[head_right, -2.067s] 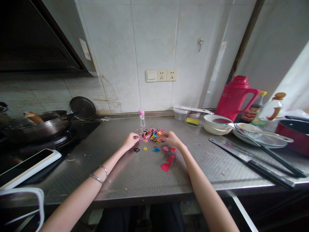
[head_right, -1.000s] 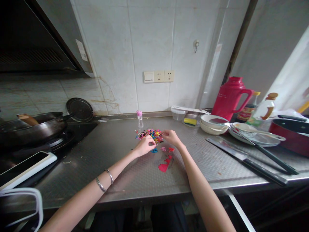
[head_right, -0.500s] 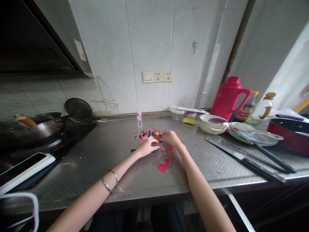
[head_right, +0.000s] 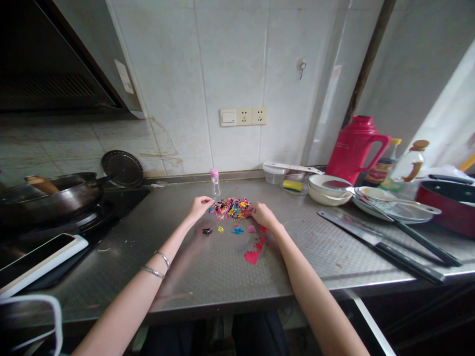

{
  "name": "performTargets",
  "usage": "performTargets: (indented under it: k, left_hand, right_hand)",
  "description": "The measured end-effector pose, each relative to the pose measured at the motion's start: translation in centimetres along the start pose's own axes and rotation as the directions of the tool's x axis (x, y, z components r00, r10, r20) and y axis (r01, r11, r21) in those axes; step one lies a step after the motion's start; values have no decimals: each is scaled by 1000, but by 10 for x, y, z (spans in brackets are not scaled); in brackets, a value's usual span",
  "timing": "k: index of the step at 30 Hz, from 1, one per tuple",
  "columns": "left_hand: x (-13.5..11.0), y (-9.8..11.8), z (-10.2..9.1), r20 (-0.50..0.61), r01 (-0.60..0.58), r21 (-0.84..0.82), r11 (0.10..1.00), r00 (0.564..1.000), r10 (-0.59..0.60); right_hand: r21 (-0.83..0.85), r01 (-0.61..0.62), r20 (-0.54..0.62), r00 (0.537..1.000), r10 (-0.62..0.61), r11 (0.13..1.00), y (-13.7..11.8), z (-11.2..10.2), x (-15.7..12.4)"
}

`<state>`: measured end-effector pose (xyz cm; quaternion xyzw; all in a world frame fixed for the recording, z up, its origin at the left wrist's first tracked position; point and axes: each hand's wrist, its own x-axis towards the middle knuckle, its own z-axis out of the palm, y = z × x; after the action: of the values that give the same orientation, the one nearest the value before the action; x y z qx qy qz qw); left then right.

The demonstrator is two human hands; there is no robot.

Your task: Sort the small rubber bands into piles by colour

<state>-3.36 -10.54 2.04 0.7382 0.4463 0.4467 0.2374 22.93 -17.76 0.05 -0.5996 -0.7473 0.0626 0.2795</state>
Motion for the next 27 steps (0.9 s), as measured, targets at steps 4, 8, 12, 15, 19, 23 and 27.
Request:
performTargets:
  k: [4, 8, 12, 15, 19, 23, 27]
  left_hand:
    - [2, -3, 1, -7, -4, -13, 1000, 1000, 4]
    - [2, -4, 2, -8, 11, -7, 1000, 1000, -11]
    - [0, -4, 2, 21, 33, -1, 999, 999, -33]
    - [-1, -4, 0, 65, 48, 9, 999, 997, -49]
    - [-3, -6, -2, 153, 38, 66, 997, 987, -48]
    - [-7, -7, 0, 309, -6, 83, 997, 951, -20]
    - [-13, 2, 0, 468, -25, 78, 997, 883, -15]
  right_hand:
    - [-33, -1, 2, 1000, 1, 999, -3, -1, -1]
    - [-61, -12, 27, 1000, 14, 998, -4, -2, -1]
    - [-73, -25, 27, 999, 27, 997, -3, -1, -1]
    - [-58, -38, 14, 999, 38, 998, -2, 0, -1]
    - [17, -58, -50, 997, 59, 998, -5, -10, 0]
    - [200, -51, 23, 999, 47, 978, -13, -29, -2]
    - [331, -63, 271, 962, -31, 942, -19, -40, -7]
